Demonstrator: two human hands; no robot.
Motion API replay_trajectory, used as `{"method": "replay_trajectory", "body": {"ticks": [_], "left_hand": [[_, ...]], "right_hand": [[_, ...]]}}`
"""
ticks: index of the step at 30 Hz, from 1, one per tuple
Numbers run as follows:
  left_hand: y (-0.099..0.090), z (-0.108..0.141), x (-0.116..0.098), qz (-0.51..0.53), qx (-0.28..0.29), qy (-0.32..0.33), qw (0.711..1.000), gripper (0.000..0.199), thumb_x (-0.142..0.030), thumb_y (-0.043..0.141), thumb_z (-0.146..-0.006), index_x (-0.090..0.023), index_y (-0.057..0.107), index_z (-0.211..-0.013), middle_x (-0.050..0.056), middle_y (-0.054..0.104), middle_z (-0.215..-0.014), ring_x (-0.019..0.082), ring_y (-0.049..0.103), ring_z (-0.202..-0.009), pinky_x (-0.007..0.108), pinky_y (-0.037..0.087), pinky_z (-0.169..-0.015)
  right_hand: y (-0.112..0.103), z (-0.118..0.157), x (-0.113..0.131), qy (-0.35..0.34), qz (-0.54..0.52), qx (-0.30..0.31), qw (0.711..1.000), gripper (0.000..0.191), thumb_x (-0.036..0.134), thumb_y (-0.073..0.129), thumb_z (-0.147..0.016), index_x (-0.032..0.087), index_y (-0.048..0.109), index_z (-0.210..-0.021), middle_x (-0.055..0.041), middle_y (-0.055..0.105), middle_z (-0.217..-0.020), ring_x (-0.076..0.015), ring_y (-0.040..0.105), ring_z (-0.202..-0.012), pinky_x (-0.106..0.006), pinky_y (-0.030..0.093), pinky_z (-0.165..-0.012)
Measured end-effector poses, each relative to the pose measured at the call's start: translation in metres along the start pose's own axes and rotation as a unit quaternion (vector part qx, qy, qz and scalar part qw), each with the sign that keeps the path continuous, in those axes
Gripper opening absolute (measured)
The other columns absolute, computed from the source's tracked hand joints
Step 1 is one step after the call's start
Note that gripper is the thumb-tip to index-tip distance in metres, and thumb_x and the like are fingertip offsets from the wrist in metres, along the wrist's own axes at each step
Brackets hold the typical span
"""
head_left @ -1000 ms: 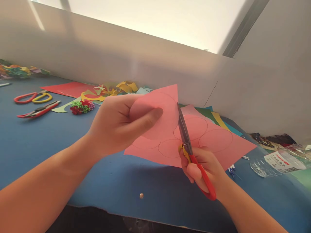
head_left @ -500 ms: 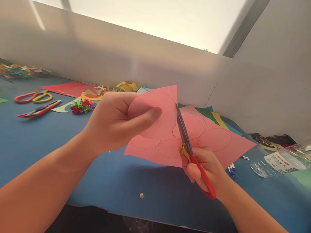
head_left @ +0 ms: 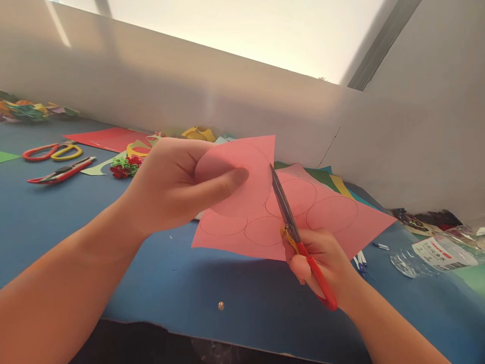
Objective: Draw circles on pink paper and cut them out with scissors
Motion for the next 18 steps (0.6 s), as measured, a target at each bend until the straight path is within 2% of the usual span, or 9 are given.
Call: {"method": "replay_trajectory", "body": {"ticks": [3, 5, 9, 11, 14, 18], "left_hand": [[0.001, -0.001, 0.001, 0.029, 0.001, 0.014, 0.999, 0.045, -0.031, 0.078, -0.089, -0.020, 0.051, -0.055, -0.005, 0.025, -0.055, 0.008, 0.024, -0.053, 0.024, 0.015, -0.039], [0.001, -0.001, 0.003, 0.044, 0.002, 0.003, 0.999, 0.043, -0.032, 0.078, -0.091, -0.020, 0.054, -0.057, -0.005, 0.028, -0.056, 0.009, 0.026, -0.053, 0.024, 0.018, -0.040], [0.003, -0.001, 0.011, 0.119, 0.030, -0.021, 0.992, 0.030, -0.037, 0.077, -0.095, -0.021, 0.068, -0.071, -0.001, 0.050, -0.066, 0.012, 0.047, -0.060, 0.024, 0.041, -0.049], [0.006, 0.000, 0.015, 0.155, 0.060, -0.023, 0.986, 0.026, -0.040, 0.081, -0.093, -0.022, 0.071, -0.077, 0.000, 0.058, -0.073, 0.014, 0.056, -0.067, 0.026, 0.051, -0.056], [0.014, 0.001, 0.021, 0.153, 0.081, -0.041, 0.984, 0.029, -0.039, 0.083, -0.090, -0.021, 0.069, -0.072, 0.000, 0.056, -0.071, 0.014, 0.054, -0.066, 0.024, 0.048, -0.055], [0.023, 0.003, 0.022, 0.105, 0.023, -0.072, 0.992, 0.043, -0.042, 0.079, -0.091, -0.020, 0.057, -0.061, -0.002, 0.046, -0.065, 0.013, 0.046, -0.062, 0.024, 0.043, -0.052]], "right_hand": [[-0.002, 0.001, -0.001, -0.017, 0.014, 0.005, 1.000, 0.062, 0.050, 0.088, -0.067, 0.026, 0.032, -0.054, 0.0064, 0.027, -0.050, -0.0097, 0.026, -0.048, -0.027, 0.022, -0.042], [-0.003, 0.001, -0.003, -0.031, 0.019, 0.007, 0.999, 0.070, 0.062, 0.091, -0.069, 0.026, 0.032, -0.055, 0.0062, 0.028, -0.050, -0.0098, 0.027, -0.048, -0.027, 0.023, -0.042], [-0.005, 0.001, -0.010, -0.077, 0.022, 0.003, 0.997, 0.083, 0.096, 0.077, -0.067, 0.026, 0.033, -0.059, 0.0068, 0.027, -0.053, -0.0098, 0.028, -0.048, -0.027, 0.023, -0.042], [-0.005, 0.000, -0.014, -0.087, 0.018, -0.004, 0.996, 0.084, 0.101, 0.072, -0.065, 0.026, 0.035, -0.061, 0.0070, 0.028, -0.054, -0.0094, 0.027, -0.047, -0.027, 0.023, -0.042], [-0.003, -0.001, -0.014, -0.086, 0.020, -0.013, 0.996, 0.084, 0.103, 0.068, -0.066, 0.026, 0.036, -0.062, 0.0068, 0.029, -0.056, -0.0095, 0.028, -0.048, -0.027, 0.023, -0.042], [0.000, -0.002, -0.011, -0.067, 0.029, -0.006, 0.997, 0.084, 0.103, 0.067, -0.066, 0.026, 0.033, -0.063, 0.0074, 0.027, -0.058, -0.0098, 0.027, -0.050, -0.027, 0.023, -0.044]]}}
Point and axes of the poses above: each hand's wrist, its own z-axis away from the middle knuckle, its own y-axis out of the palm, x = y × z, the point moved 2 cm from there along -z, towards the middle knuckle
